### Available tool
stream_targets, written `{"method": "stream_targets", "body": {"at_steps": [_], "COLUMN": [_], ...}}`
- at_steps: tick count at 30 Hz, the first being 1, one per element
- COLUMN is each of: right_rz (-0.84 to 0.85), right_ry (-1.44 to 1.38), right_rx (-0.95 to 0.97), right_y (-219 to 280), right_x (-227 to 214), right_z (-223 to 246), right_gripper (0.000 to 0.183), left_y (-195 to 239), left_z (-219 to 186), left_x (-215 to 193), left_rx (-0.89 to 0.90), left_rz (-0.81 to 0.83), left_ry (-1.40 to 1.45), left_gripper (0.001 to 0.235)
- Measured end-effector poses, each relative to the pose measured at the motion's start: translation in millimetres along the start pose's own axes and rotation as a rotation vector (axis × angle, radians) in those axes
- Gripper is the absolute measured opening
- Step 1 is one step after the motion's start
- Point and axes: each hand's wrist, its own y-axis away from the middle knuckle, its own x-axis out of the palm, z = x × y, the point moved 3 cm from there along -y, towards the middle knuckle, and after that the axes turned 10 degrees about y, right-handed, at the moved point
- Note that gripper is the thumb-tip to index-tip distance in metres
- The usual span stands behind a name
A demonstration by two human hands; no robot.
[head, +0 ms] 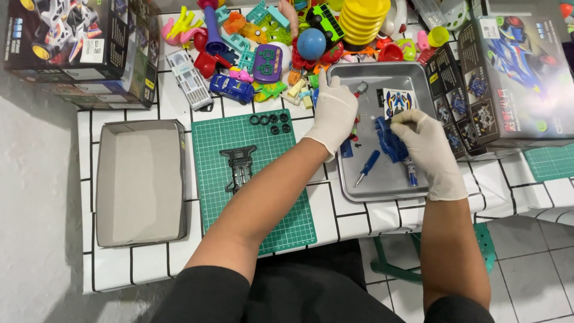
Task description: The person opens a model kit box and removes the contents, including a chassis, wheels, and body parts. They then sort the various plastic components and small parts onto a green cutting mat and a metal tray.
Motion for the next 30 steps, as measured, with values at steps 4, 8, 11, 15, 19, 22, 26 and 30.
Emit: {"method": "stream_targets", "body": {"at_steps": [4,8,11,15,19,22,26,30], "right_rz": [-0.039,0.030,0.141,0.274,0.354,0.371,0.303,0.246], "right_ry": [-0.071,-0.225,-0.231,-0.129,0.155,0.420,0.560,0.701], "right_rx": [-0.047,-0.056,-0.103,-0.266,-0.444,-0.625,-0.771,-0.869], "right_y": [10.5,15.5,18.9,13.1,6.0,-7.9,-17.8,-21.9], "right_x": [2.2,21.3,50.0,98.3,143.6,175.1,198.4,216.0], "right_z": [11.7,32.3,57.3,90.4,128.6,137.7,137.3,128.4], "right_gripper": [0.016,0.035,0.040,0.037,0.033,0.031,0.024,0.022], "left_y": [9.5,43.5,77.6,116.2,131.4,136.0,136.8,137.1], "left_z": [12.1,62.4,115.1,166.2,183.3,190.7,192.1,190.5], "left_x": [-15.6,-36.8,-47.6,-50.0,-39.0,-30.6,-29.7,-26.0], "left_rx": [0.034,0.093,0.053,-0.097,-0.155,-0.188,-0.188,-0.185], "left_rz": [-0.163,-0.274,-0.254,-0.076,-0.022,0.025,0.012,0.028], "left_ry": [0.100,0.292,0.286,0.216,0.155,0.121,0.120,0.091], "left_gripper": [0.017,0.025,0.032,0.022,0.024,0.027,0.029,0.031]}}
